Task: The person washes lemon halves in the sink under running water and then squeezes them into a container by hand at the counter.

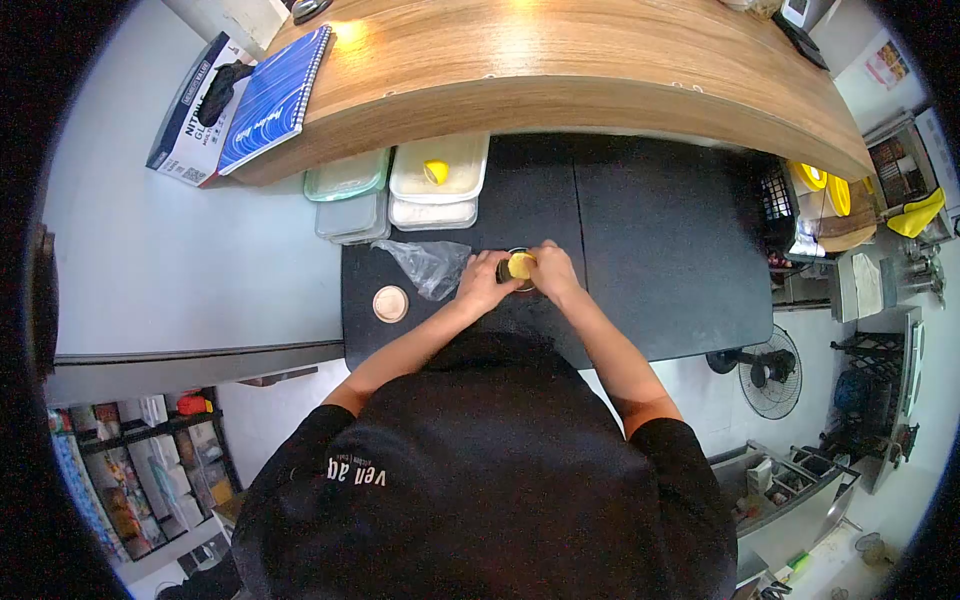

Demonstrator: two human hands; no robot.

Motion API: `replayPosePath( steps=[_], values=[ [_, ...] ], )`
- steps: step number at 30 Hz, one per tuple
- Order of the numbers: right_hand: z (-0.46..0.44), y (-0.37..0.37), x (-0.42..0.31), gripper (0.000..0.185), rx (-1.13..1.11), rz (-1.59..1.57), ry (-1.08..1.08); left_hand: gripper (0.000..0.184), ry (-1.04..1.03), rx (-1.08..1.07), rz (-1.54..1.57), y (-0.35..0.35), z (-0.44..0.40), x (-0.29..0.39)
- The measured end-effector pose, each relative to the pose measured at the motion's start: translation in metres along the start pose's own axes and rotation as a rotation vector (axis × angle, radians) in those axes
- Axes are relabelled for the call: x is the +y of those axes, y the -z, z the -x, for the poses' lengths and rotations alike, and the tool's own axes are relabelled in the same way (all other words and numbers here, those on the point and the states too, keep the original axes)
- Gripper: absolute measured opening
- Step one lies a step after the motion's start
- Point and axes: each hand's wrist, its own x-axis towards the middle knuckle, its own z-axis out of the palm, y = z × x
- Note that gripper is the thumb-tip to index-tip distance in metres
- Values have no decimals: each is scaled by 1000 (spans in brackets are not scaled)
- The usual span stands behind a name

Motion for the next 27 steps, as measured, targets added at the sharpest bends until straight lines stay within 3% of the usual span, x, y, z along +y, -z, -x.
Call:
replayPosePath(
  steps=[1,5,7,17,20,22,26,27],
  values=[
    [1,-1,-1,18,98,226,116,46,9,7,8,1,1,-1],
    [4,1,-17,16,38,322,118,40,43,24,40,4,3,-9],
    [3,-6,-15,15,53,446,223,39,87,10,38,4,4,-12],
    [4,-12,-17,13,108,452,334,41,114,-23,32,7,7,-17],
    [2,-16,-9,13,124,391,324,43,83,-42,11,7,6,-17],
    [-1,-19,-2,11,116,205,177,46,70,-70,-16,8,6,-14],
    [-3,-15,12,12,153,-63,207,52,-43,-58,-19,9,6,-6],
    [-1,-11,10,15,5,-218,27,52,-45,-60,-18,7,5,-8]
  ],
)
